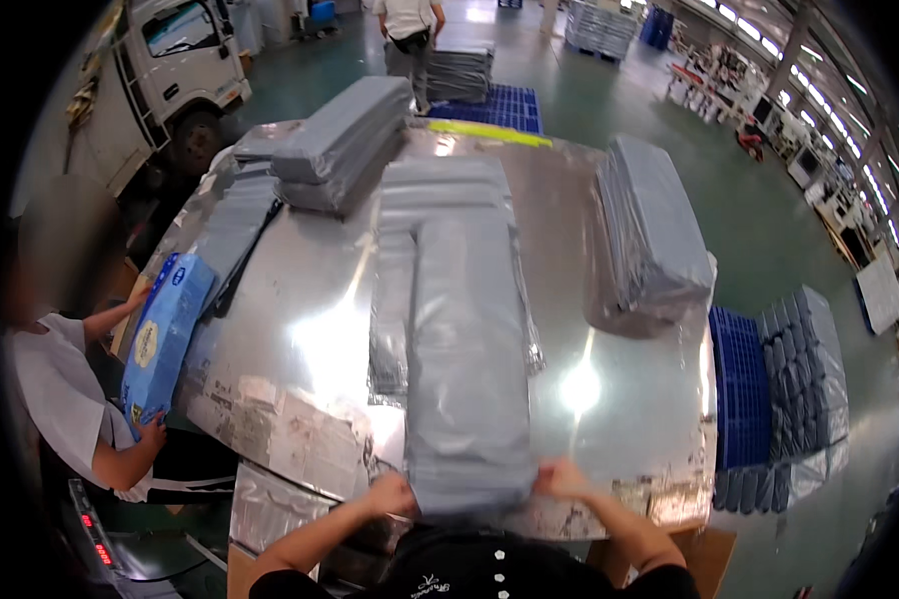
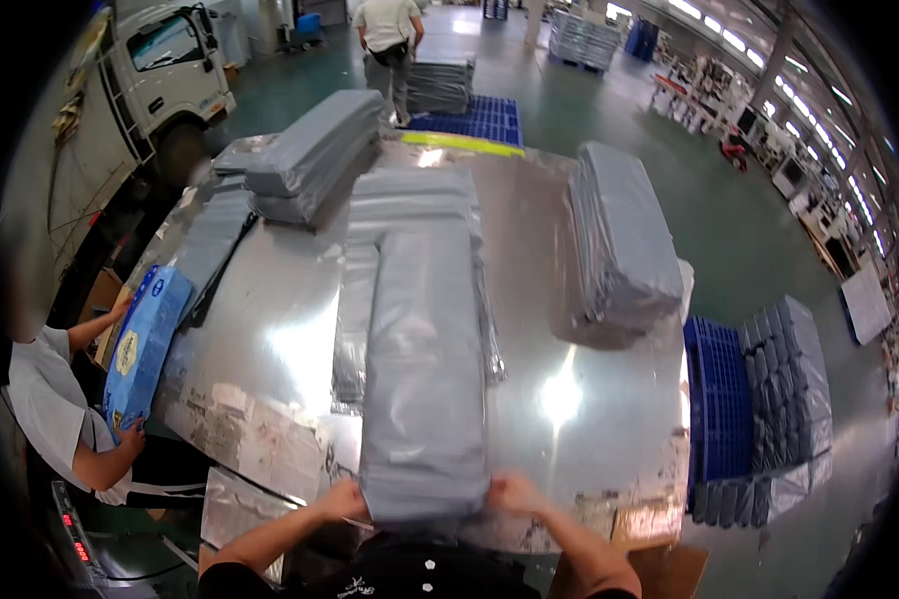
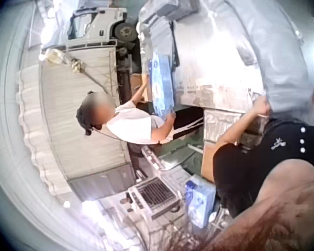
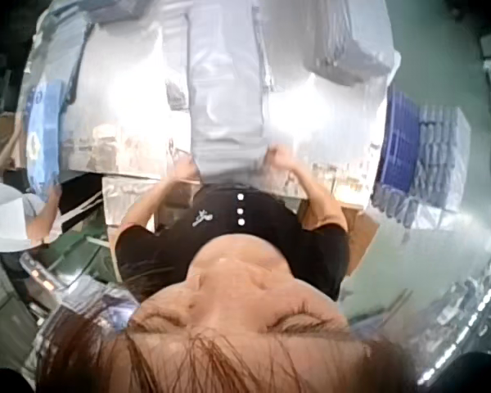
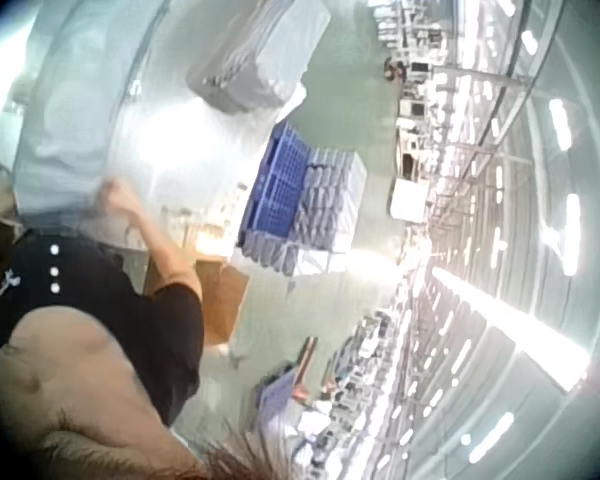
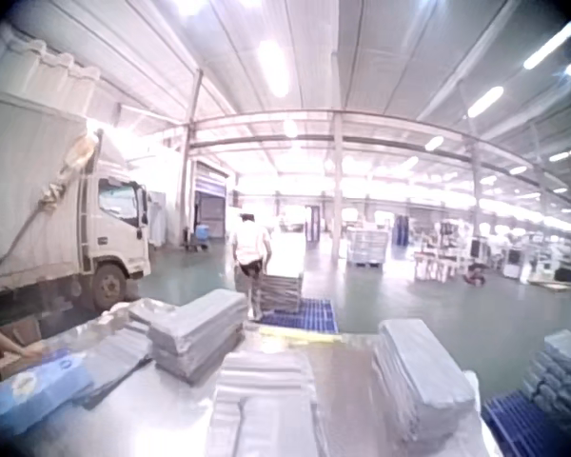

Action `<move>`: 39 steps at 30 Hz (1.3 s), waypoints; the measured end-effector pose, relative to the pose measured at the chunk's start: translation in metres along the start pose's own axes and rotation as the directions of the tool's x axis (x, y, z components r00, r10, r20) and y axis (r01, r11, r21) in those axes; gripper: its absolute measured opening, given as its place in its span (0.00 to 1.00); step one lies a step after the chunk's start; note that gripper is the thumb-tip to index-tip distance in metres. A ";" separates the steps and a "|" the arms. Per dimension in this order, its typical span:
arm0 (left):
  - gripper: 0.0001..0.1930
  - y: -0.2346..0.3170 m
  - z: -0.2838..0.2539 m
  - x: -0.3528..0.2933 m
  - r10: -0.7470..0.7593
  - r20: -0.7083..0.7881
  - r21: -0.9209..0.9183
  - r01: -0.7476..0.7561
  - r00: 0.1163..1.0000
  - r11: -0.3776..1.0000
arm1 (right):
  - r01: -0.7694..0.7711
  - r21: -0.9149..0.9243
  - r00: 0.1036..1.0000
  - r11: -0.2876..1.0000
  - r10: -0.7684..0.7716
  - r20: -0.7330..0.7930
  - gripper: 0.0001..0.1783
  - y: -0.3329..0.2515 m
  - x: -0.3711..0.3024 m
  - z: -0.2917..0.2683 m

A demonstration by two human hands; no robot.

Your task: The person places blue packages of tissues into grey plastic mailer bags on a metal table. The person folds the top of the bag over the package to seal it and stacks the finished packages. Another person works alongside, performing similar packing actions.

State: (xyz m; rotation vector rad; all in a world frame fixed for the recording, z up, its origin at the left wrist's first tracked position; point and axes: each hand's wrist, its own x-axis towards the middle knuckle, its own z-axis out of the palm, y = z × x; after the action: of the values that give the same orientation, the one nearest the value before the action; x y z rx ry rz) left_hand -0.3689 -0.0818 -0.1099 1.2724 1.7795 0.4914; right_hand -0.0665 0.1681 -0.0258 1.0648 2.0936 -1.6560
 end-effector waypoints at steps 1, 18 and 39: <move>0.12 0.037 -0.024 0.010 -0.092 -0.128 -0.386 0.036 0.988 0.922 | 0.176 0.346 0.963 0.922 -0.088 -0.255 0.08 0.045 0.015 -0.012; 0.17 0.013 0.093 0.063 -0.242 -0.274 -0.486 0.083 0.931 0.870 | 0.377 -0.571 0.621 0.729 -0.656 -0.428 0.15 0.038 0.096 0.109; 0.09 -0.009 0.075 -0.001 -0.274 -0.238 -0.867 -0.077 0.932 0.493 | 0.508 0.063 0.846 0.859 -0.484 -0.225 0.09 -0.028 0.092 0.151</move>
State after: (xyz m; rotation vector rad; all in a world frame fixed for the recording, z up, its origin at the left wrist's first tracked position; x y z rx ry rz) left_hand -0.3119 -0.0983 -0.1570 0.3334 1.4741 1.4180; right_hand -0.1832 0.0611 -0.1090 0.7844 2.6012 -1.9963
